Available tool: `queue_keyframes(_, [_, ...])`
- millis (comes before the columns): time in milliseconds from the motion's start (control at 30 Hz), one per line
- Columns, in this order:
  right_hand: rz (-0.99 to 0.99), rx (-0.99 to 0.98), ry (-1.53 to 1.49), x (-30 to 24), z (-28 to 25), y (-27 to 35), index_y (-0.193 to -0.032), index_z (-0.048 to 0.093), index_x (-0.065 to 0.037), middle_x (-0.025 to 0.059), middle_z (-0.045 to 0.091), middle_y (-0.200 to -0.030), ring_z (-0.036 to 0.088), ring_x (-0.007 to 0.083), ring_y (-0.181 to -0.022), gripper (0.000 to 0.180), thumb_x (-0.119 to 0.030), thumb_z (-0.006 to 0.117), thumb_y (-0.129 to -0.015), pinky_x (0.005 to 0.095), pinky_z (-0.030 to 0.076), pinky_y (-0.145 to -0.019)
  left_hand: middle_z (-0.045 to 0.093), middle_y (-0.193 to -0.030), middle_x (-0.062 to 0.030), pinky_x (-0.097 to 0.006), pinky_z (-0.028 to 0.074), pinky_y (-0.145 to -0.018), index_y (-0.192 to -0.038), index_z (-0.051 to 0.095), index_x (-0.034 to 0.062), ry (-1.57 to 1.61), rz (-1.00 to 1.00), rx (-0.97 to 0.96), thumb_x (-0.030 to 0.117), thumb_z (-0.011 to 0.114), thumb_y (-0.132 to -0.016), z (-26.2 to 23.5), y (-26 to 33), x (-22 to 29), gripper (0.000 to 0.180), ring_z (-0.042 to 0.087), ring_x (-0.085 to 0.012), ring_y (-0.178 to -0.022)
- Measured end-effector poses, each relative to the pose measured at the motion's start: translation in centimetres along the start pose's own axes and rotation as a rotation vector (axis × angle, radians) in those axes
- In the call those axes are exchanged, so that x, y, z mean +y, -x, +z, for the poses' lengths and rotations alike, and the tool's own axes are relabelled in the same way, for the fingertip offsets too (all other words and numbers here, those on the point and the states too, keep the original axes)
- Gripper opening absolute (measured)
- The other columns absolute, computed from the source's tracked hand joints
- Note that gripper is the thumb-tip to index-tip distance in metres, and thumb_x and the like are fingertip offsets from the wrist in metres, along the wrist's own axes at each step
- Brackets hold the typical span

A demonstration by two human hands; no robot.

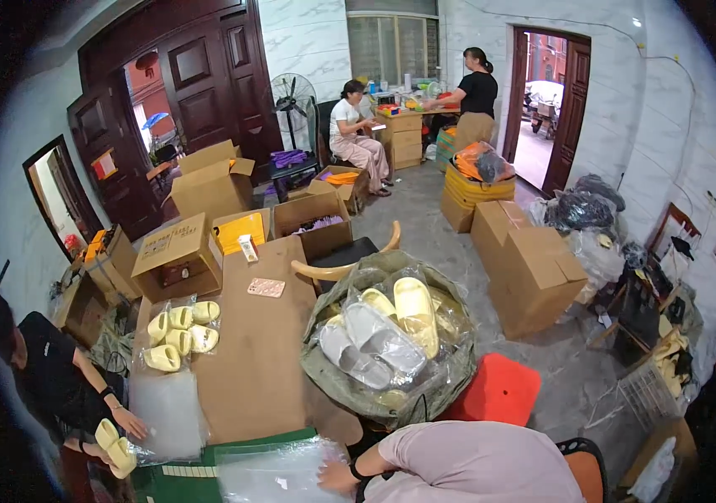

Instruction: The recorder is seen putting shoes into plastic bags and placing them into a large sack.

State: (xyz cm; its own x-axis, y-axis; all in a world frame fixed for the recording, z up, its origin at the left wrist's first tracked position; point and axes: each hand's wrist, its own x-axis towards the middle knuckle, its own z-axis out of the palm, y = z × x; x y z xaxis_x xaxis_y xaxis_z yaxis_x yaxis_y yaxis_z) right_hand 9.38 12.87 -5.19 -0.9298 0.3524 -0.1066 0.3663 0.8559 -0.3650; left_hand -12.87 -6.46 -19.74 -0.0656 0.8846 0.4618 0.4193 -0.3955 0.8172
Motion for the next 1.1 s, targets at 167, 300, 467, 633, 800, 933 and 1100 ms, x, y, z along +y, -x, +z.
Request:
queue_keyframes(167, [0.013, -0.003, 0.010, -0.4, -1.0, 0.0, -0.115, 0.052, -0.009, 0.0148, 0.051, -0.112, 0.047, 0.0325, -0.108, 0.055, -0.028, 0.063, -0.064, 0.0498, 0.038, -0.085, 0.052, -0.114, -0.0105, -0.057, 0.015, -0.101, -0.122, 0.046, 0.0079, -0.172, -0.030, -0.338, 0.045, 0.053, -0.077, 0.6, -1.6, 2.3, 0.058, 0.048, -0.0223, -0.105])
queue_keyframes(300, [0.104, 0.008, -0.059, 0.7, -1.0, 0.1, -0.117, 0.049, -0.009, 0.0133, 0.050, -0.113, 0.047, 0.0329, -0.107, 0.054, -0.026, 0.062, -0.068, 0.0482, 0.040, -0.083, 0.031, -0.141, -0.0098, -0.055, 0.015, -0.103, -0.124, 0.044, 0.0104, -1.337, -0.650, -1.232, 0.044, 0.054, -0.079, 0.7, -4.9, 6.5, 0.057, 0.025, -0.0238, -0.130])
queue_keyframes(467, [0.085, 0.000, -0.166, 0.6, -3.2, -0.5, -0.119, 0.048, -0.010, 0.0143, 0.046, -0.121, 0.043, 0.0311, -0.112, 0.055, -0.019, 0.062, -0.067, 0.0444, 0.039, -0.089, 0.035, -0.135, -0.0158, -0.051, 0.024, -0.098, -0.124, 0.042, 0.0061, -0.848, -0.945, -0.661, 0.042, 0.059, -0.077, 0.3, -8.2, 13.0, 0.062, 0.033, -0.0277, -0.121])
queue_keyframes(633, [-0.153, 0.162, -0.078, 1.4, -0.1, 0.5, -0.119, 0.046, -0.007, 0.0116, 0.050, -0.112, 0.048, 0.0299, -0.104, 0.053, -0.021, 0.058, -0.069, 0.0428, 0.040, -0.082, 0.040, -0.127, -0.0234, -0.046, 0.036, -0.091, -0.124, 0.039, 0.0007, -0.188, -1.097, 0.019, 0.039, 0.066, -0.075, 1.7, -9.9, 14.6, 0.068, 0.043, -0.0325, -0.111])
queue_keyframes(800, [-0.382, 0.149, -0.125, -1.1, -0.2, -1.1, -0.089, 0.059, -0.010, 0.0139, 0.056, -0.091, 0.053, 0.0342, -0.088, 0.030, -0.027, 0.060, -0.065, 0.0464, 0.044, -0.075, 0.045, -0.121, -0.0274, -0.047, 0.041, -0.086, -0.128, 0.038, 0.0056, -0.902, -0.778, 0.330, 0.042, 0.065, -0.076, 1.5, -5.0, 10.9, 0.069, 0.050, -0.0370, -0.103])
queue_keyframes(933, [-0.338, 0.081, -0.209, 0.1, -0.7, -0.2, -0.095, 0.057, -0.010, 0.0130, 0.056, -0.094, 0.053, 0.0337, -0.088, 0.035, -0.025, 0.062, -0.063, 0.0451, 0.044, -0.075, 0.046, -0.120, -0.0282, -0.048, 0.041, -0.087, -0.128, 0.043, 0.0123, -1.075, -0.997, 0.224, 0.044, 0.059, -0.081, 3.5, -13.4, 19.6, 0.059, 0.049, -0.0399, -0.104])
queue_keyframes(1100, [-0.349, -0.321, -0.104, -4.1, -0.9, -2.8, -0.113, 0.050, -0.007, 0.0139, 0.054, -0.107, 0.052, 0.0307, -0.097, 0.051, -0.023, 0.060, -0.066, 0.0433, 0.042, -0.079, 0.046, -0.121, -0.0284, -0.049, 0.040, -0.090, -0.126, 0.047, 0.0087, -0.780, -0.655, -0.079, 0.042, 0.051, -0.087, 2.0, -5.7, 11.2, 0.051, 0.046, -0.0440, -0.108])
